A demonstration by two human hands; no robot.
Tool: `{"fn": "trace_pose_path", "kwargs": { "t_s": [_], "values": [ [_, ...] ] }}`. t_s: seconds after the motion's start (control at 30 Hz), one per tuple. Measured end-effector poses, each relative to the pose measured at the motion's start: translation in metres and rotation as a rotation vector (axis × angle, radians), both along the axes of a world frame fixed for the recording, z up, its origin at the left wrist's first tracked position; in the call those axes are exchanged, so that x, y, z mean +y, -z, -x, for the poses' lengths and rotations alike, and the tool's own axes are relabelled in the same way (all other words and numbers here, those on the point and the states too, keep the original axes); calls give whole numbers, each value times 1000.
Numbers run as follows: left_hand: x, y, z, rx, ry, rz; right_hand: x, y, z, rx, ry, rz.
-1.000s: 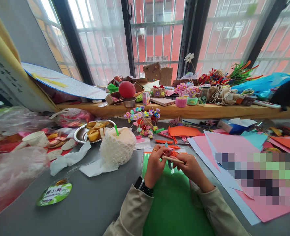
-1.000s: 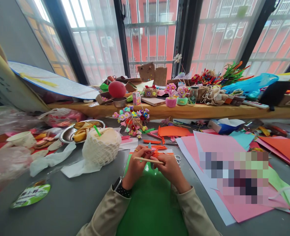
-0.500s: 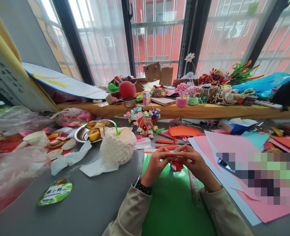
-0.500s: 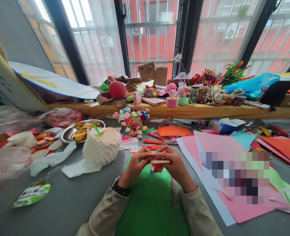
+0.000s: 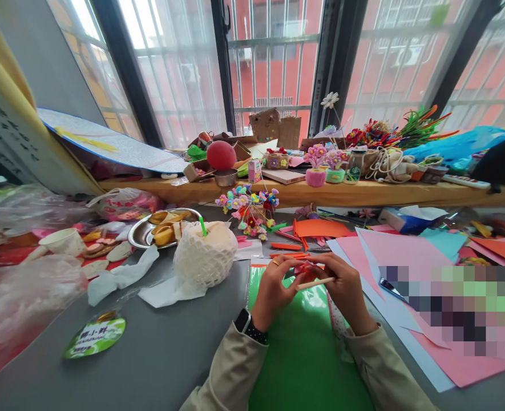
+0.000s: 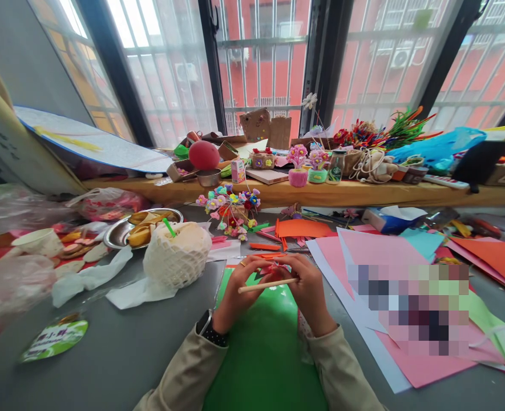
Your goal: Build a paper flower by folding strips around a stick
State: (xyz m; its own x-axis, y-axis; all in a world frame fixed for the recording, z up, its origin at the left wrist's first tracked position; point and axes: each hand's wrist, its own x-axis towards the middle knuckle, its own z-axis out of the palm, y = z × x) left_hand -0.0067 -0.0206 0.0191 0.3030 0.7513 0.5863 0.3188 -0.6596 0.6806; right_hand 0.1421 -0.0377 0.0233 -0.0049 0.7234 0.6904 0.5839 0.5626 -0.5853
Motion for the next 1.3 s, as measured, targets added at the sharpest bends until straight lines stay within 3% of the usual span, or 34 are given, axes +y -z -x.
{"fn": "trace_pose_path", "kwargs": {
  "t_s": [0.23,1.3],
  "values": [
    [0,2,-1,-30,-77,-82,-3,-1,6,4,-24,-65],
    [1,1,-1,-28,15,-58,-3,-2,7,-21,-59,-99]
  ]
}}
